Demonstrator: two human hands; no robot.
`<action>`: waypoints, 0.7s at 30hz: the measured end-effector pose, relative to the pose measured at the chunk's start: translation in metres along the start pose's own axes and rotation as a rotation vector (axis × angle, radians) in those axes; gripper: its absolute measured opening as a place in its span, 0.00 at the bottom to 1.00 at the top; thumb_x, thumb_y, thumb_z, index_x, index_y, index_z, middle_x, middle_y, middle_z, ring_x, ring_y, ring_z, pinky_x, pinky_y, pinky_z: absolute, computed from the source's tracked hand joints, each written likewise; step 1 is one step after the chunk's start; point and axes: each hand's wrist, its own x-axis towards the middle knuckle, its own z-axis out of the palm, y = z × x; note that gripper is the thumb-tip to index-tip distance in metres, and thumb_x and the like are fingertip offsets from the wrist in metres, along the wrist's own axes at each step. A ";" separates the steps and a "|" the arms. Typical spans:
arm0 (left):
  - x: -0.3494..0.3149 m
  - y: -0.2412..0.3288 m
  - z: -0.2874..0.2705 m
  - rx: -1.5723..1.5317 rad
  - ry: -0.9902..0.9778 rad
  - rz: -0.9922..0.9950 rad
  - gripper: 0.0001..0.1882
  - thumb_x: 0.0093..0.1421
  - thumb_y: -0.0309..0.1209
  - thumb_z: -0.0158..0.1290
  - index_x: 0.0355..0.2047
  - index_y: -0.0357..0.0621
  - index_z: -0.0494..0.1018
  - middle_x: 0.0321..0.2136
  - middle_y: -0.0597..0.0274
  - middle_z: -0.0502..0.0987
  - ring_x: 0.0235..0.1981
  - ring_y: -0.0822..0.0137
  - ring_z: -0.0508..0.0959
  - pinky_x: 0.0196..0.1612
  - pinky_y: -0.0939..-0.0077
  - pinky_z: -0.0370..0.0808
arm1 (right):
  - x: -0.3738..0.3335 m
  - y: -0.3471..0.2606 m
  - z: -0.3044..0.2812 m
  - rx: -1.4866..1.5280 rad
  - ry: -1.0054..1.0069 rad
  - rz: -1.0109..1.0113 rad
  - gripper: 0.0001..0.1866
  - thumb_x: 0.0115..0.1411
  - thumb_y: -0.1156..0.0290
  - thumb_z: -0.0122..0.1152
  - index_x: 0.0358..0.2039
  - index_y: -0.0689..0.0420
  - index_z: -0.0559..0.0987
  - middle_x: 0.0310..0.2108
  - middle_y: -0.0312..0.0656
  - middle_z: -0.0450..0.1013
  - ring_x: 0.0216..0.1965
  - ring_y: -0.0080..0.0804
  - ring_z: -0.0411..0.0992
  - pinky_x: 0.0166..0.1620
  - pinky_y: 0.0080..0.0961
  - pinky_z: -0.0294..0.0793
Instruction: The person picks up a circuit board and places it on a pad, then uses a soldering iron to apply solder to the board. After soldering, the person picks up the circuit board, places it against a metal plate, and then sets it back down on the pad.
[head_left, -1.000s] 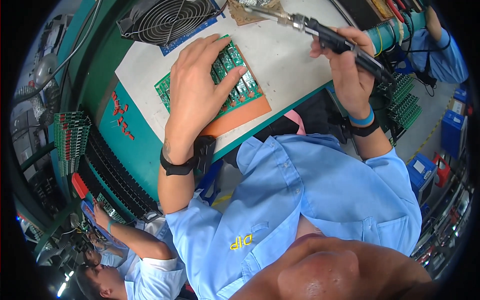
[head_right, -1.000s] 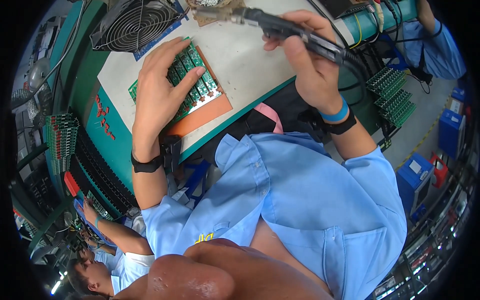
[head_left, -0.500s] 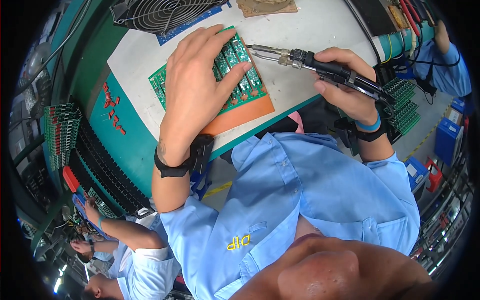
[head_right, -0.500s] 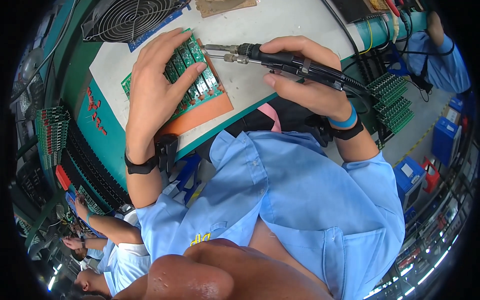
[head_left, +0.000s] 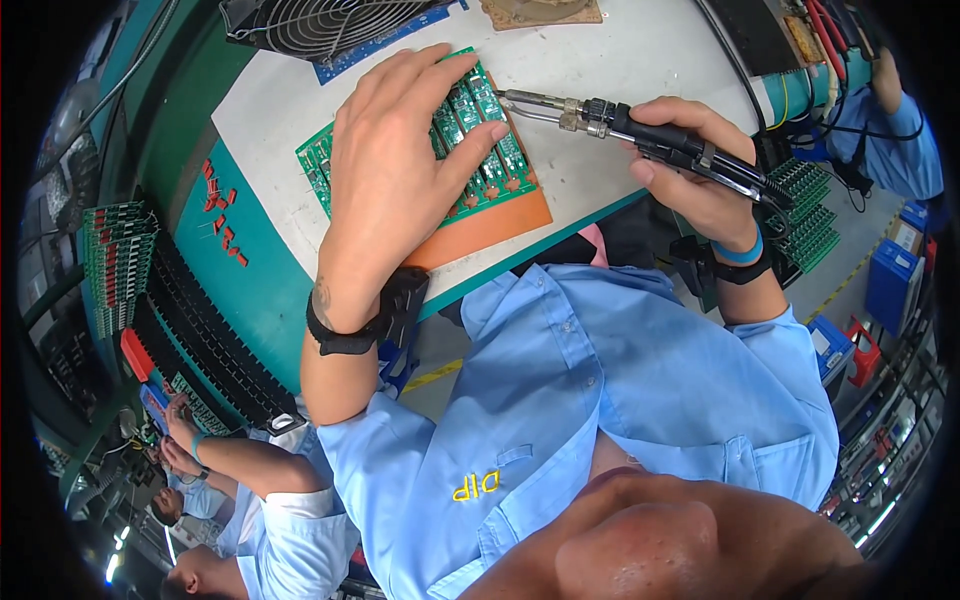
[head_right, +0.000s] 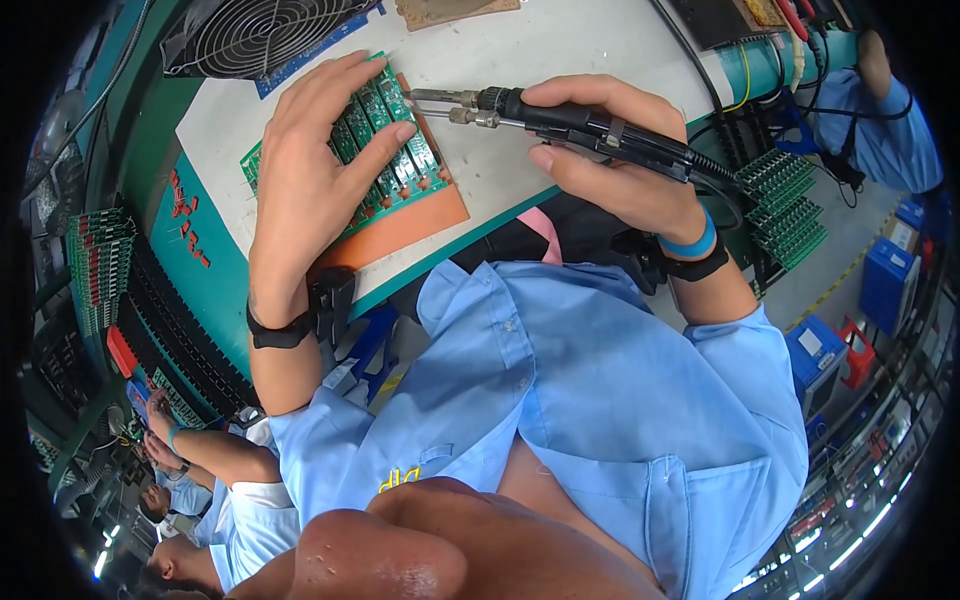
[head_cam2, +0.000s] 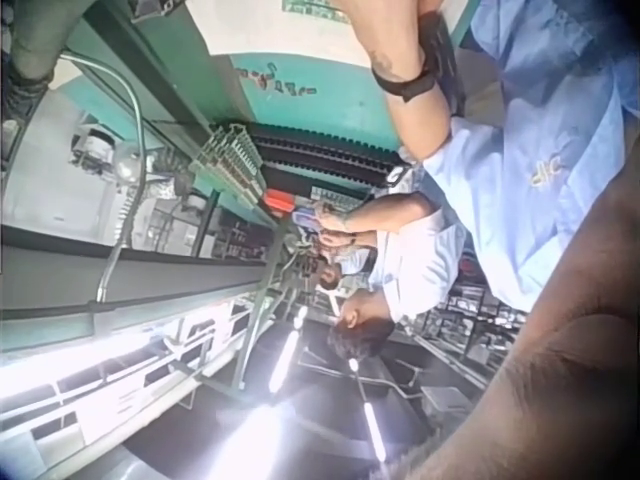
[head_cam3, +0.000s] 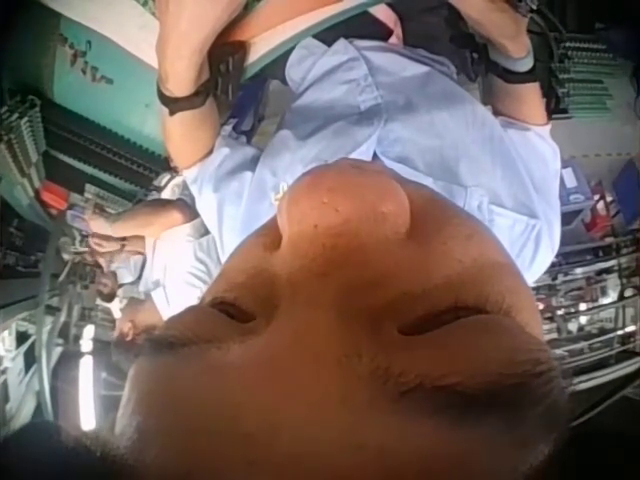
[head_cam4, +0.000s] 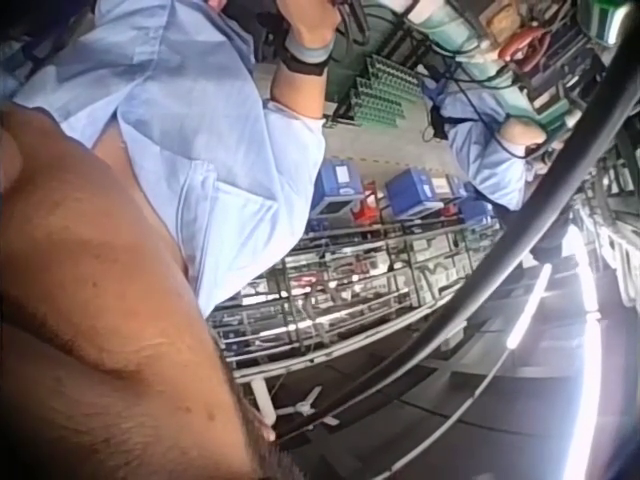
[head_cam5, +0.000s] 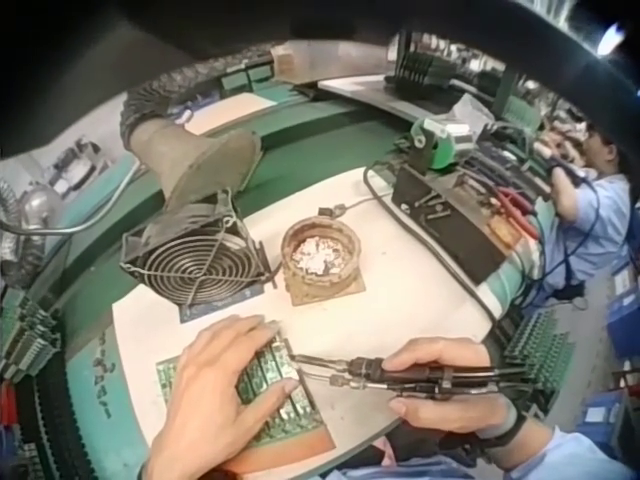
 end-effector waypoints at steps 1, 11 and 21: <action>0.000 0.000 0.000 0.002 0.001 0.001 0.26 0.54 0.39 0.69 0.52 0.43 0.80 0.55 0.53 0.79 0.59 0.48 0.75 0.61 0.56 0.71 | 0.000 0.000 0.000 0.000 -0.001 0.000 0.22 0.56 0.81 0.72 0.52 0.67 0.78 0.44 0.48 0.80 0.44 0.29 0.80 0.50 0.24 0.80; 0.000 0.001 -0.001 0.006 -0.004 -0.006 0.26 0.54 0.39 0.69 0.52 0.44 0.80 0.55 0.54 0.79 0.59 0.48 0.75 0.61 0.56 0.71 | 0.000 0.000 0.000 -0.014 0.003 -0.005 0.23 0.55 0.81 0.72 0.52 0.67 0.78 0.44 0.48 0.80 0.42 0.28 0.80 0.48 0.23 0.79; 0.000 0.001 0.000 0.009 -0.002 -0.008 0.27 0.54 0.40 0.69 0.53 0.43 0.80 0.55 0.52 0.79 0.59 0.48 0.75 0.61 0.55 0.70 | -0.004 0.001 0.000 0.022 0.053 0.011 0.23 0.56 0.81 0.72 0.52 0.67 0.77 0.43 0.47 0.80 0.41 0.27 0.79 0.48 0.23 0.79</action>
